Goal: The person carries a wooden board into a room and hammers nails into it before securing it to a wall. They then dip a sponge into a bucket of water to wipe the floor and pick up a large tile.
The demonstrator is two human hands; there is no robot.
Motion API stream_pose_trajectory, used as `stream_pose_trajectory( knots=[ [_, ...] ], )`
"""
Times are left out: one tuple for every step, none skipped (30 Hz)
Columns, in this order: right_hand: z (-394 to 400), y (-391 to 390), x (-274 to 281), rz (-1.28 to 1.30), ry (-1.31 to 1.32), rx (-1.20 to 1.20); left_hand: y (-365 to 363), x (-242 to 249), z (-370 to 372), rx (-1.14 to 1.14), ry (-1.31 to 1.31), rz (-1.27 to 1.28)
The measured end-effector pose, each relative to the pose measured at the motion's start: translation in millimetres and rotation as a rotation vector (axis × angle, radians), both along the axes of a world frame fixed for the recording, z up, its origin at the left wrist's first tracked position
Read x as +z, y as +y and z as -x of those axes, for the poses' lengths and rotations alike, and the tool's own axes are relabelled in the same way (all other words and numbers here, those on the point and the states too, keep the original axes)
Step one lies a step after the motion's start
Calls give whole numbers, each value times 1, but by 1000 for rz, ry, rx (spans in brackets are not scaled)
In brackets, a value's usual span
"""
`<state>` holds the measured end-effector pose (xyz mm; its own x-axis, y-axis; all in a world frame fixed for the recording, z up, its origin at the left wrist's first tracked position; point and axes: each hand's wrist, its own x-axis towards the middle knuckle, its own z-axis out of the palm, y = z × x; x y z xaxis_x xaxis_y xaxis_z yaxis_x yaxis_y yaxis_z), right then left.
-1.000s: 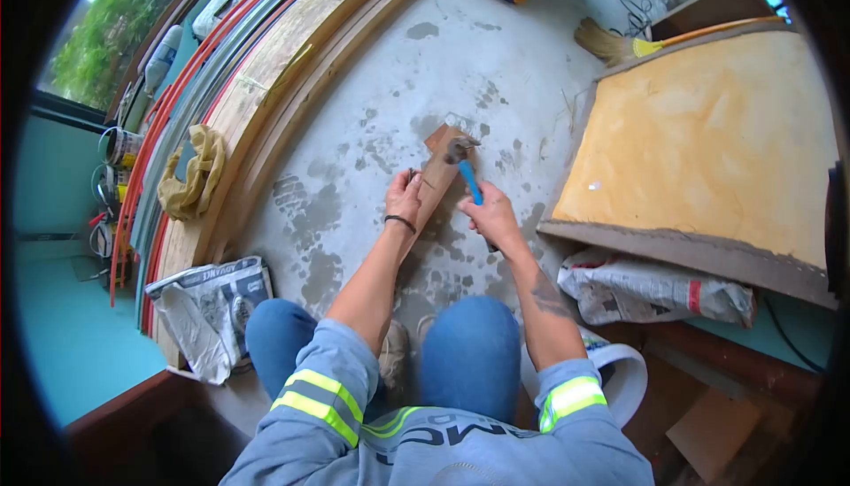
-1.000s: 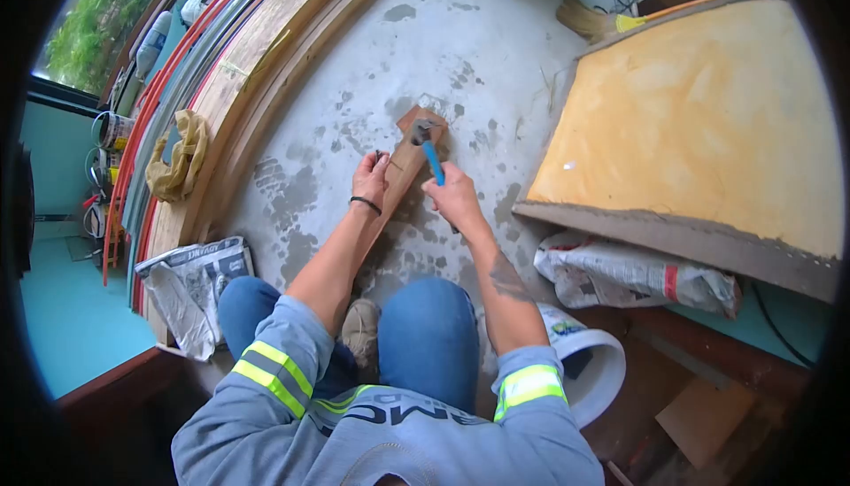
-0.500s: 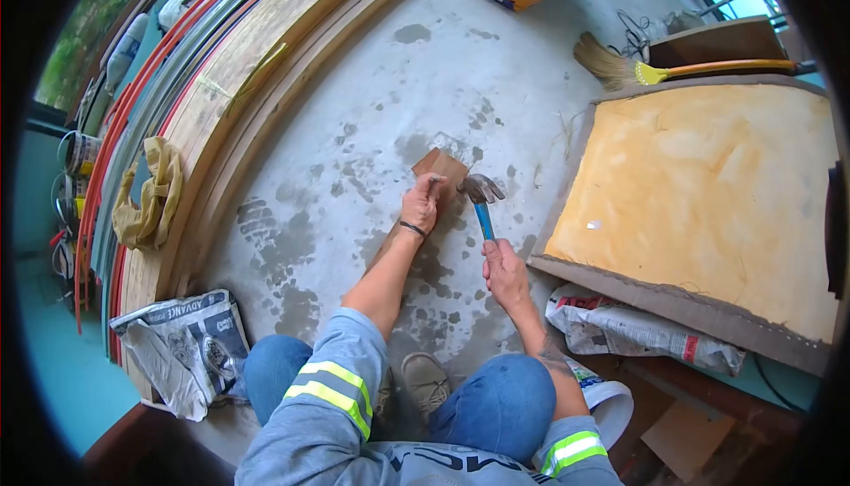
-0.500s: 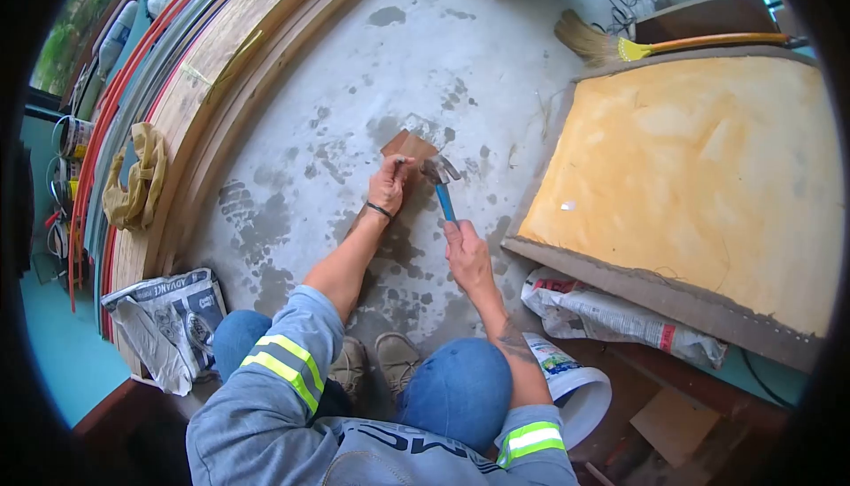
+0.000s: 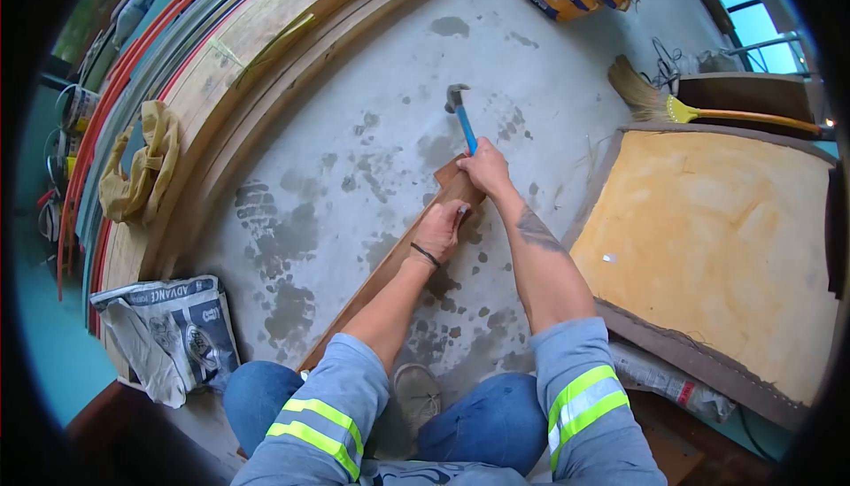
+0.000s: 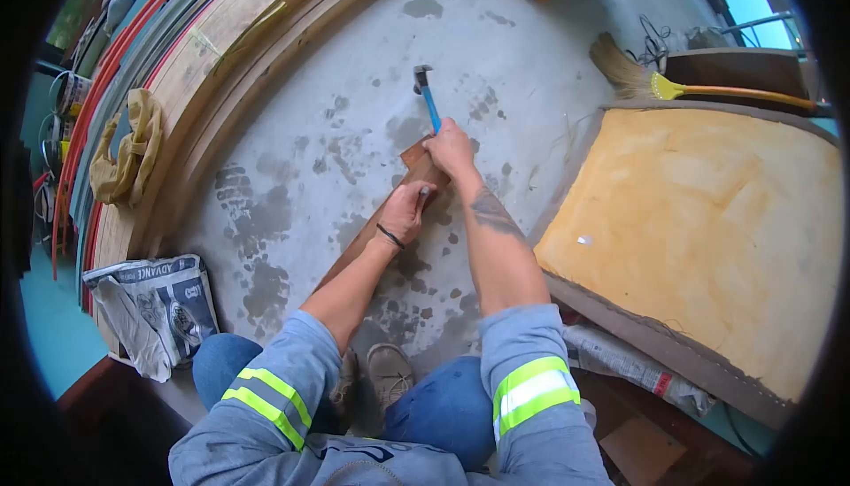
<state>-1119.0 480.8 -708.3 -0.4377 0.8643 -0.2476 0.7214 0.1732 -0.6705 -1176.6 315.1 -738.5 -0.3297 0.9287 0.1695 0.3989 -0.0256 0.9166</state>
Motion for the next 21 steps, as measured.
stream_pose_trajectory(
  knots=[
    [6, 3, 3, -12, -116, 25, 0, -3, 1, 9, -6, -1],
    [14, 9, 7, -30, -233, 57, 0, -4, 1, 22, -23, -2],
    [18, 14, 4, -35, -240, 74, -1, -4, 0, 36, -41, -1],
    [19, 21, 2, -124, -217, 7, 0, -4, 0, 52, -46, -3],
    [19, 29, -1, -211, -190, -64, 1, -5, 1, 65, -71, -49],
    [21, 39, 14, -296, -190, -84, 1, -5, 1, 73, -96, -90],
    [20, 56, 24, -334, -180, -122, 2, -5, 1, 79, -100, -84],
    [17, 72, 33, -371, -171, -165, 3, -5, 2, 98, -99, -83],
    [7, 80, 43, -359, -183, -169, 1, -5, -1, 110, -103, -77],
    [-3, 86, 57, -412, -153, -151, 1, -4, -4, 102, -112, -69],
    [-8, 90, 71, -472, -118, -133, 2, -1, -3, 122, -118, -46],
    [-12, 77, 86, -473, -124, -137, 2, 2, -3, 143, -122, -25],
    [-18, 47, 102, -293, -3, -192, 1, 3, -4, 140, -125, -28],
    [-27, 15, 114, -117, 121, -246, 2, 2, -5, 154, -162, -16],
    [-42, -15, 111, -96, 69, -247, 4, 0, -6, 172, -198, -9],
    [-52, -50, 116, 27, 118, -299, 6, -3, -5, 170, -194, -22],
    [-64, -83, 114, 80, 121, -321, 8, -7, -4, 164, -167, -29],
    [-76, -110, 114, 188, 168, -334, 8, -8, -4, 155, -139, -32],
    [-85, -129, 115, 298, 213, -347, 12, -3, -2, 149, -135, -38],
    [-91, -136, 116, 295, 216, -351, 20, 0, 1, 132, -62, -69],
    [-96, -142, 116, 317, 237, -353, 28, 2, 5, 111, 15, -98]
  ],
)
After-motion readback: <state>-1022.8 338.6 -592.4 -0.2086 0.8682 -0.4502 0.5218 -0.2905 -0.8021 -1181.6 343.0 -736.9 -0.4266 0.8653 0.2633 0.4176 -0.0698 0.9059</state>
